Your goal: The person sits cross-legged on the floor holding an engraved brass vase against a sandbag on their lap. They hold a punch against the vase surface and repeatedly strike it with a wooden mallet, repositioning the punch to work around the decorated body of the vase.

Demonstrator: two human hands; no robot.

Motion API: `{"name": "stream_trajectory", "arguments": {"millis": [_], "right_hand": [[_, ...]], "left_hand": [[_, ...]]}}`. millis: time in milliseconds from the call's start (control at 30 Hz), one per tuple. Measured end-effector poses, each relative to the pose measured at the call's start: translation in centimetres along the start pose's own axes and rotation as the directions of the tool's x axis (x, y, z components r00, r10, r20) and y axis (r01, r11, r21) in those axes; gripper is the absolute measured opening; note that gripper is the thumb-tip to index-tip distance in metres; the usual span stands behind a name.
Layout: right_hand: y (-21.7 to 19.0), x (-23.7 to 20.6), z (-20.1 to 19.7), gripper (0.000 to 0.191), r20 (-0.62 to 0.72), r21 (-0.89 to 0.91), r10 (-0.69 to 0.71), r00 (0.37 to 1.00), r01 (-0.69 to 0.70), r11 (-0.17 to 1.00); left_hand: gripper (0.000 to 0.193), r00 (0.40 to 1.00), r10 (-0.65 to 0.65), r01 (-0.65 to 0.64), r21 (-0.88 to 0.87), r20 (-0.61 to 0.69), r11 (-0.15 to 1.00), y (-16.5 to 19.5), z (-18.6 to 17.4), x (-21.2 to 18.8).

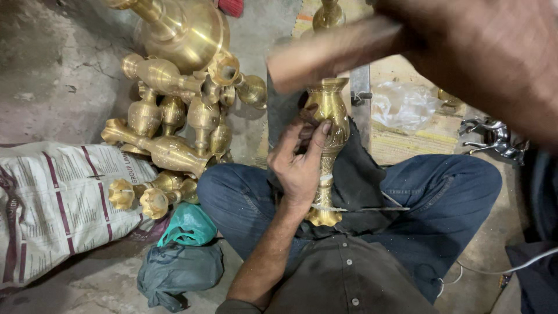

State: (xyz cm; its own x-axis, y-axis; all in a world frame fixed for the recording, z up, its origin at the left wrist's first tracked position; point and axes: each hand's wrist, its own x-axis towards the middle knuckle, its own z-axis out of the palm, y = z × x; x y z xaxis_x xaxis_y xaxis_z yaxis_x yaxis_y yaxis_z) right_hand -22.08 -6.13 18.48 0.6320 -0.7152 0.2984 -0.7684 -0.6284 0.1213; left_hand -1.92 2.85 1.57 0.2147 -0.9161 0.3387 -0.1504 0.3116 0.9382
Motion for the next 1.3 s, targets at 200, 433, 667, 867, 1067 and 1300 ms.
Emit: {"name": "stream_trajectory", "arguments": {"millis": [200,433,667,867,1067,1300], "right_hand": [[0.4,-0.1,1.3,0.023,0.166,-0.087,0.01,0.986,0.005,0.996],[-0.7,-0.2,-0.4,0.011,0.308,-0.325,0.017,0.951,0.088,0.942],[-0.5,-1.0,0.2,0.02,0.115,-0.261,-0.039,0.993,0.068,0.963],[-0.4,-1.4,0.6,0.023,0.106,-0.225,-0.071,0.992,0.094,0.97],[-0.4,-1.1,0.7,0.027,0.074,0.04,-0.018,0.997,0.016,0.999],[0.2,-1.5,1.6,0.023,0.27,-0.065,0.044,0.962,-0.027,0.998]], "left_hand": [[0.024,1.0,0.028,-0.027,0.07,-0.012,0.997,0.4,-0.3,0.2],[0.028,0.999,-0.041,0.041,0.034,0.006,0.999,0.5,-0.5,0.3],[0.026,1.0,0.024,-0.024,0.072,-0.004,0.997,0.0,-0.6,0.3],[0.028,0.998,-0.055,0.055,-0.015,0.036,0.998,0.3,-0.8,0.1],[0.028,0.998,-0.057,0.057,0.002,0.04,0.998,0.4,-0.8,0.2],[0.026,0.997,-0.048,0.046,0.036,0.066,0.998,0.8,-1.0,0.4]]}}
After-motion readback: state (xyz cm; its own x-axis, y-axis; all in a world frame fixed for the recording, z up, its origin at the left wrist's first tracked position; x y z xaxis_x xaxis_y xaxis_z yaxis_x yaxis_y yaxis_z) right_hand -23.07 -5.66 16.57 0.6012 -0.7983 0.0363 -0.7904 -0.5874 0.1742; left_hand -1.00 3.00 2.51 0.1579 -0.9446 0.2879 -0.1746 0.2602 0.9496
